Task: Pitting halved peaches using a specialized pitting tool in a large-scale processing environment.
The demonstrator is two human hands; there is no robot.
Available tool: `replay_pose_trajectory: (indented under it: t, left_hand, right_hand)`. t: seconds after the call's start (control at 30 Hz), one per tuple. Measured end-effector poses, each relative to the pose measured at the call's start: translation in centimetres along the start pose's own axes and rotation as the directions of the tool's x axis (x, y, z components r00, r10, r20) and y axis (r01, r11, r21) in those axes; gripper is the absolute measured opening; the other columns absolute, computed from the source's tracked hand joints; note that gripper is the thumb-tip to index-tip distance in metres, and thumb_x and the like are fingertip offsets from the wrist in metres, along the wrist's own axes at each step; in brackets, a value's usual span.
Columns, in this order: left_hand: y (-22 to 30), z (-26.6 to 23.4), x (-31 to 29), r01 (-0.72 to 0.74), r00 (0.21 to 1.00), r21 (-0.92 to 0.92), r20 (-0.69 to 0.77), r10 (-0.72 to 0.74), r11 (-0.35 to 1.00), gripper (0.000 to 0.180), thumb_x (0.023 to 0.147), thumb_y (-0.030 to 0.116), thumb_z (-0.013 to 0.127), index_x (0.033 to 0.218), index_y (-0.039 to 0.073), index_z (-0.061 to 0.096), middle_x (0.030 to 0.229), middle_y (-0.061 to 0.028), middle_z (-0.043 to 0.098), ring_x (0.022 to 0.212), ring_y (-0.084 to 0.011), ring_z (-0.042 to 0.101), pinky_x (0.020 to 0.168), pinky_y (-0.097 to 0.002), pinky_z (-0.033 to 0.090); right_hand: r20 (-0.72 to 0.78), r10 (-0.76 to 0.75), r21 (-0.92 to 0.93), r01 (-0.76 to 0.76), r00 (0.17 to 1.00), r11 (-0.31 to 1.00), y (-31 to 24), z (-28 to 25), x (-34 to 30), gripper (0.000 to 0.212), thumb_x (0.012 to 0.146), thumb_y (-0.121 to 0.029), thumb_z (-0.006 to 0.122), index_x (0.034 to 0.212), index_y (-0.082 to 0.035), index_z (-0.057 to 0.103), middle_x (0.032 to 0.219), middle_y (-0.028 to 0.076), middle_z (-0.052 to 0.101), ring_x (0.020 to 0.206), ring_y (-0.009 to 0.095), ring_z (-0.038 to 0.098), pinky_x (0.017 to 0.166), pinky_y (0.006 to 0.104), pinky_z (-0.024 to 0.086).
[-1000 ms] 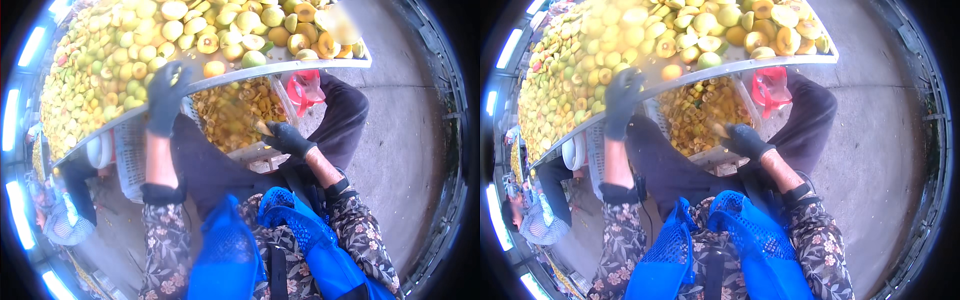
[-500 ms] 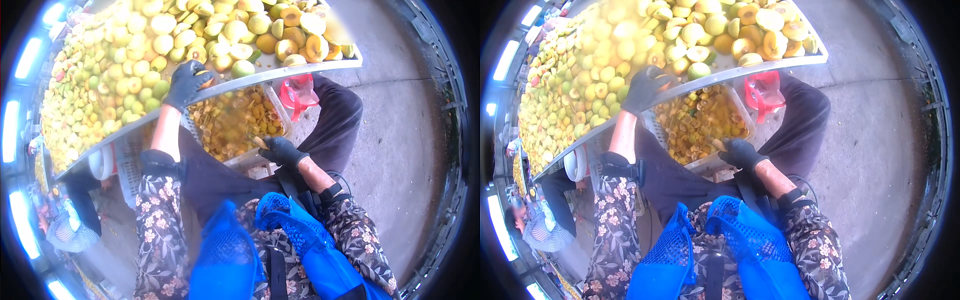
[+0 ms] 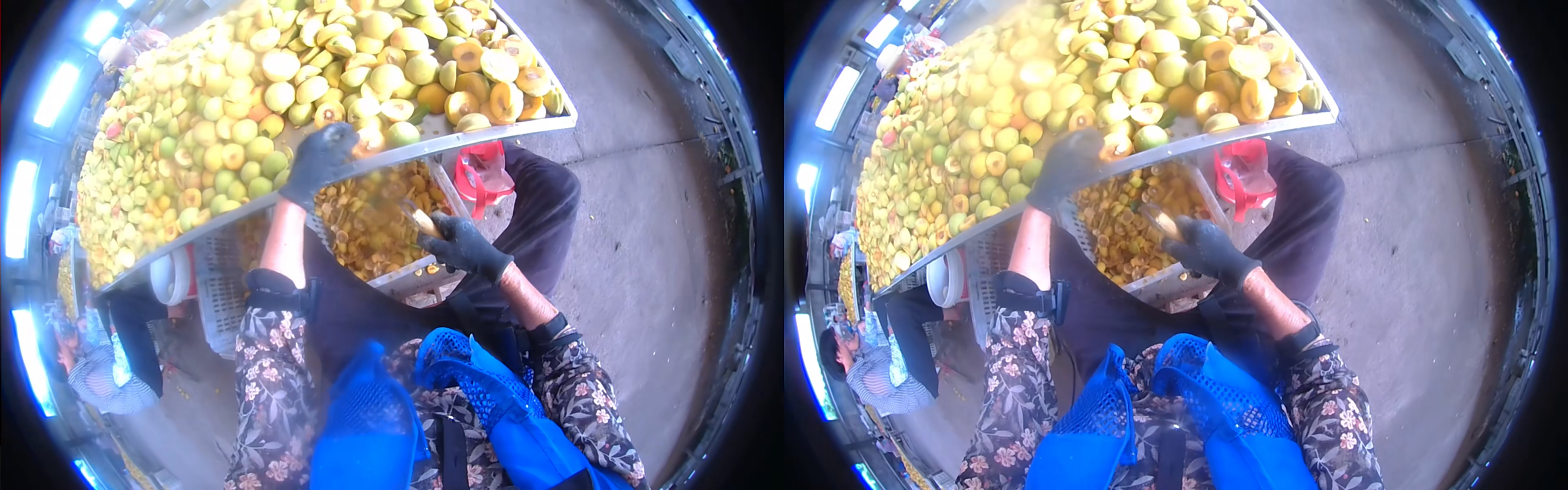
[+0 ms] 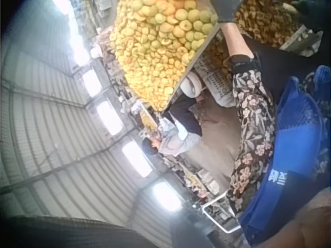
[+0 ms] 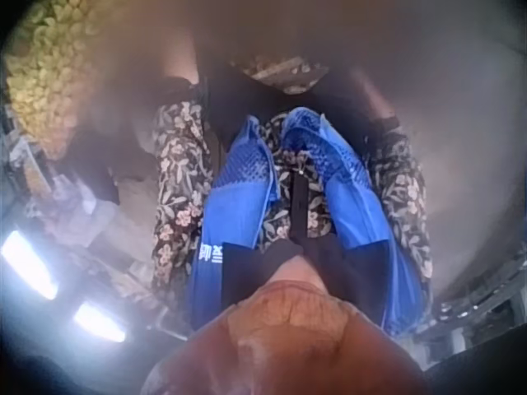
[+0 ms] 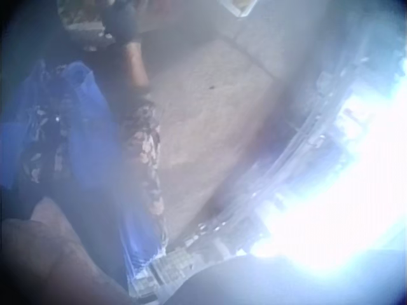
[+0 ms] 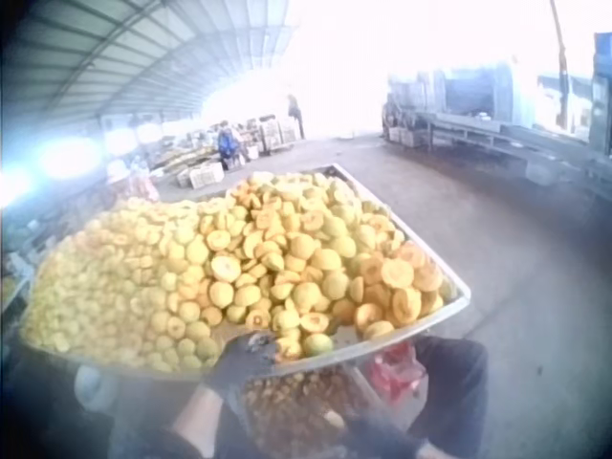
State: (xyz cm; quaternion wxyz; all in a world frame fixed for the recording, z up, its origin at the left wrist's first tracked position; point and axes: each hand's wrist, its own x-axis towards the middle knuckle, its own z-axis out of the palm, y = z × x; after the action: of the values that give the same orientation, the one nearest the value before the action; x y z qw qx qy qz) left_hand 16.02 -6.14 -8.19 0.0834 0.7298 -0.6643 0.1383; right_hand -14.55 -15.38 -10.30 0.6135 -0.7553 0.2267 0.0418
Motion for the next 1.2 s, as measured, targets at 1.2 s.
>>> replay_pose_trajectory:
  t: [1.2]
  left_hand:
    - [16.2, -9.9, -2.3, 0.114, 0.589, -0.929, -0.222, -0.777, 0.352, 0.051, 0.085, 0.012, 0.066, 0.127, -0.006, 0.044, 0.122, -0.0194, 0.058, 0.101, -0.0215, 0.061, 0.086, -0.0331, 0.052]
  right_hand:
    - [-0.234, -0.653, -0.554, 0.454, 0.72, 0.699, -8.4, 4.6, -1.4, 0.039, 0.085, -0.018, 0.065, 0.12, -0.007, 0.052, 0.069, 0.015, 0.056, 0.053, 0.034, 0.059, 0.048, 0.044, 0.045]
